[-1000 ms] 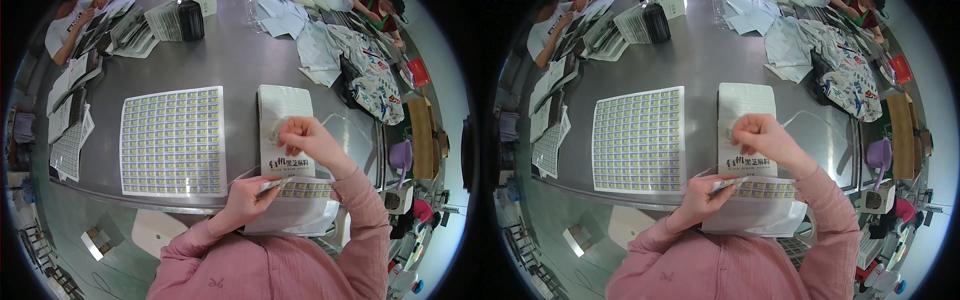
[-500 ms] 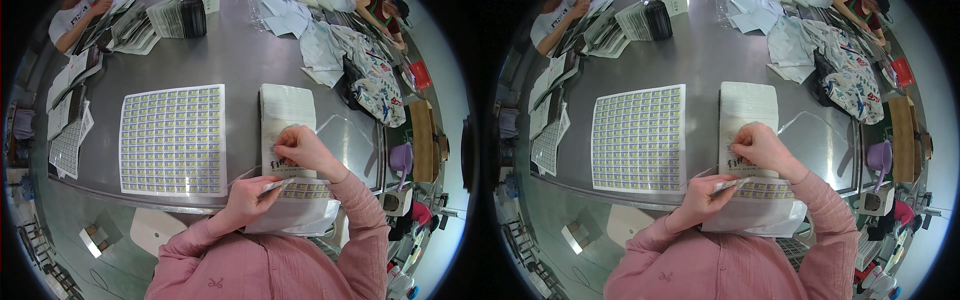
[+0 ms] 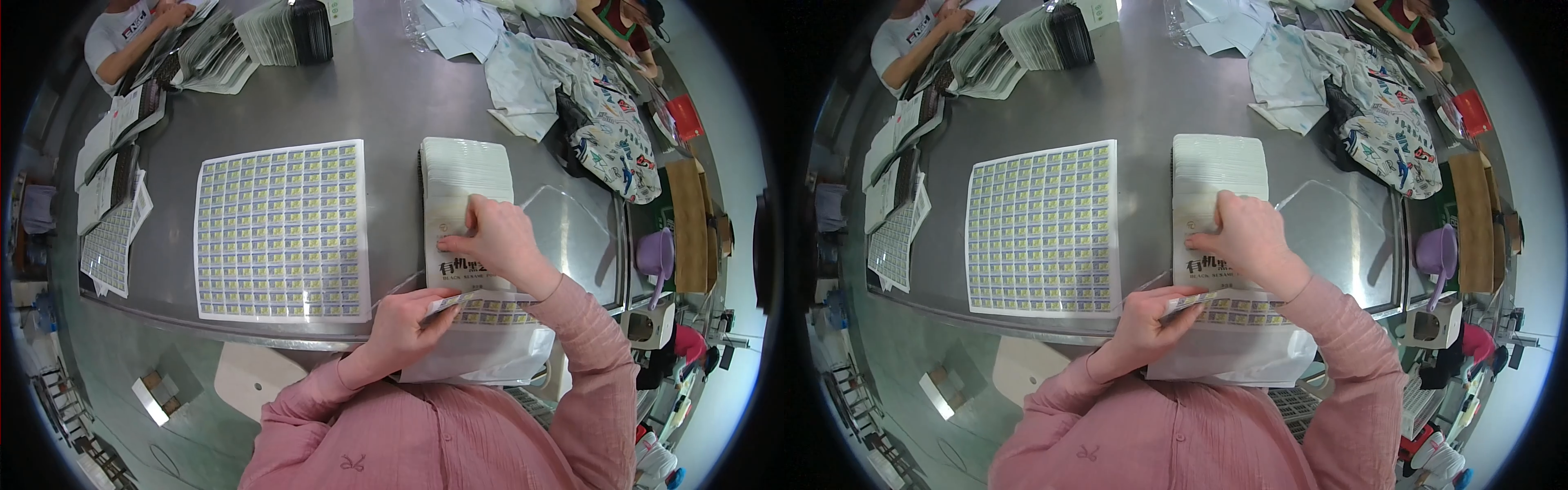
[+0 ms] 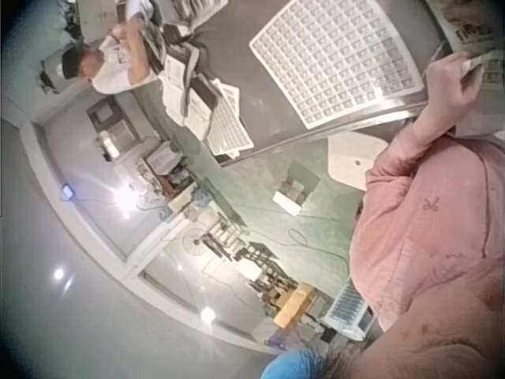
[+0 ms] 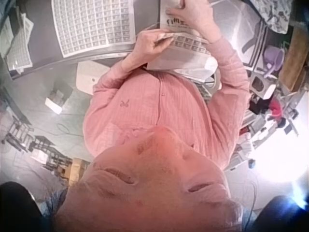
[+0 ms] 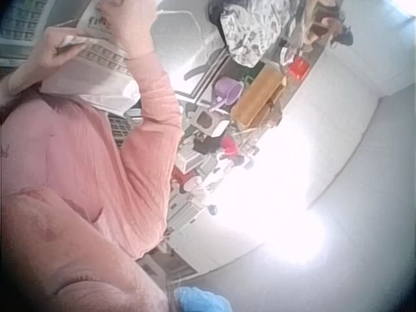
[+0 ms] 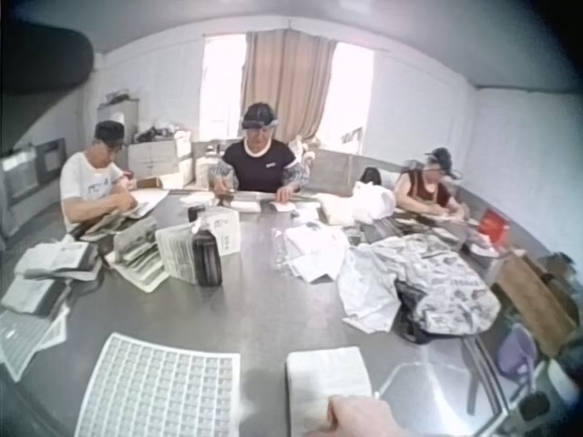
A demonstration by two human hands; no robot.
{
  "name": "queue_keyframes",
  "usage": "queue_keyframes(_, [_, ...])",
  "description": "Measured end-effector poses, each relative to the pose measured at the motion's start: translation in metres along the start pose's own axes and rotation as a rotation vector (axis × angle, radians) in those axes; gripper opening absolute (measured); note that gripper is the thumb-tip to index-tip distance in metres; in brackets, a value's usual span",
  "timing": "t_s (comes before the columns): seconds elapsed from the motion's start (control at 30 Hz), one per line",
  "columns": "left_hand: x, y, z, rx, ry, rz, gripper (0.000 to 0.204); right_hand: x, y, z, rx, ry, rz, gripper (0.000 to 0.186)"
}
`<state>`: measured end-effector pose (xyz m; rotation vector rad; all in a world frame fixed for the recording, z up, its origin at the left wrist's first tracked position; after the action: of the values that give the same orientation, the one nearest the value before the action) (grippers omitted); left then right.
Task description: Sorting through stacks of white paper bags and applying small green circular stickers to the packaging.
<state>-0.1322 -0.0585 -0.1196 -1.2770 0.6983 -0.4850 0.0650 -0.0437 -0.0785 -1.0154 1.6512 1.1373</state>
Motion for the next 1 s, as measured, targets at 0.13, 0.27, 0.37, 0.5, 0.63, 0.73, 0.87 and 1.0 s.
queue_keyframes(0.13, [-0.004, -0.007, -0.004, -0.087, 0.065, -0.011, 0.019, -0.018, -0.028, -0.028, 0.136, -0.065, -0.067, 0.062])
queue_keyframes(0.27, [-0.001, -0.021, -0.003, 0.021, 0.033, 0.279, 0.021, -0.013, -0.063, -0.067, 0.149, -0.179, 0.173, 0.068])
queue_keyframes(0.37, [0.008, -0.016, 0.003, 0.147, 0.067, 0.308, 0.023, -0.006, -0.070, -0.078, 0.204, -0.104, 0.399, 0.071])
queue_keyframes(0.5, [0.019, -0.009, 0.014, 0.099, 0.257, 0.264, 0.023, 0.001, -0.072, -0.087, 0.209, -0.153, 0.523, 0.065])
queue_keyframes(0.63, [0.023, -0.008, 0.013, 0.091, 0.259, 0.267, 0.022, 0.013, -0.065, -0.095, 0.173, -0.198, 0.494, 0.056])
queue_keyframes(0.73, [0.024, -0.009, 0.011, 0.102, 0.237, 0.259, 0.023, 0.016, -0.058, -0.099, 0.133, -0.342, 0.441, 0.045])
queue_keyframes(0.87, [0.022, -0.013, 0.008, 0.090, 0.232, 0.209, 0.018, 0.018, -0.058, -0.104, 0.127, -0.465, 0.266, 0.033])
queue_keyframes(1.0, [0.011, -0.015, 0.005, 0.002, 0.233, 0.027, 0.015, 0.005, -0.105, -0.119, 0.333, -0.411, 0.648, 0.026])
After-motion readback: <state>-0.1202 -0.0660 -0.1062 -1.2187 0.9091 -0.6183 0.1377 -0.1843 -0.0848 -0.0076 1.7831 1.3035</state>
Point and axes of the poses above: each hand's wrist, its own z-axis towards the middle knuckle, its own x-axis out of the palm, y = z × x, the point moved 3 cm from there along z, towards the middle knuckle, and after that the axes turned 4 degrees about -x, right-handed, at the moved point
